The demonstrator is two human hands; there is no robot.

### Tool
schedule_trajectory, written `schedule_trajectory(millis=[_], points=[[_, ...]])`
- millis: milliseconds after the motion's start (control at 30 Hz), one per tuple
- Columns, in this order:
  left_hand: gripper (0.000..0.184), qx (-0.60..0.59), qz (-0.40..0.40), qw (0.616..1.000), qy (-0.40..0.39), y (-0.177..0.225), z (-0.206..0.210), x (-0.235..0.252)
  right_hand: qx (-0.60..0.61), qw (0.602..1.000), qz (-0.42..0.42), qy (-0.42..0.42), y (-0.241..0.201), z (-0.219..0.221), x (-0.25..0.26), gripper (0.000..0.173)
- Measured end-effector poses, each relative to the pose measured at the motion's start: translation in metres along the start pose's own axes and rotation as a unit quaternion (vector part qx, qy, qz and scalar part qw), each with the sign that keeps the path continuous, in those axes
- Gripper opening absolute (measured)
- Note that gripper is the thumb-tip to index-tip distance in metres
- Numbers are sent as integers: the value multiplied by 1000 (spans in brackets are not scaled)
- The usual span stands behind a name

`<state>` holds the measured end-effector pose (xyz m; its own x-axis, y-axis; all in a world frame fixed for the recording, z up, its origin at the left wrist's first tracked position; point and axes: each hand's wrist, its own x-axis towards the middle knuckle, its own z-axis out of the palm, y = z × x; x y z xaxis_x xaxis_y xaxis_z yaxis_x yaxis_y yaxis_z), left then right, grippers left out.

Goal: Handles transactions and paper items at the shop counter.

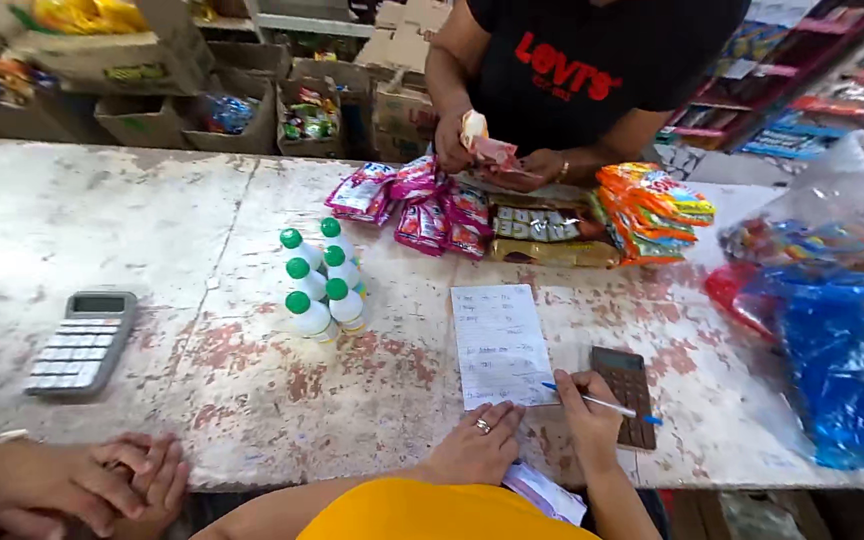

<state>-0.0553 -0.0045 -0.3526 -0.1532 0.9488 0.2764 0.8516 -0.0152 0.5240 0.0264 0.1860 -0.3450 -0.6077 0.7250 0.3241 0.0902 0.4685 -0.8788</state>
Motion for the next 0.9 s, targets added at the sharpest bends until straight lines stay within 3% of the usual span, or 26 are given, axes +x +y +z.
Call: schedule_trajectory(millis=[100, 233, 400, 500, 633, 900], points=[[18, -4, -3, 1000, -10, 0, 0, 0, 120, 988, 89, -27, -4, -10, 1, 15], [19, -2, -13, 1000, -18, 1, 1, 1, 279, 924, 255, 64, -24, -38, 12, 55], [19, 1, -9, 999, -39, 0, 0, 0, 444, 853, 215, 172, -7, -116, 37, 73], [18, 12, -3, 1000, -21, 0, 2, -1, 462, 828, 221, 228, 7, -141, 41, 71], [17, 16, -3, 999, -29, 0, 1, -2, 351, 853, 268, 279, 37, -133, 33, 51], [15, 30, 7, 999, -12, -2, 3, -2, 161, 949, 141, 231, 38, -103, 23, 49]])
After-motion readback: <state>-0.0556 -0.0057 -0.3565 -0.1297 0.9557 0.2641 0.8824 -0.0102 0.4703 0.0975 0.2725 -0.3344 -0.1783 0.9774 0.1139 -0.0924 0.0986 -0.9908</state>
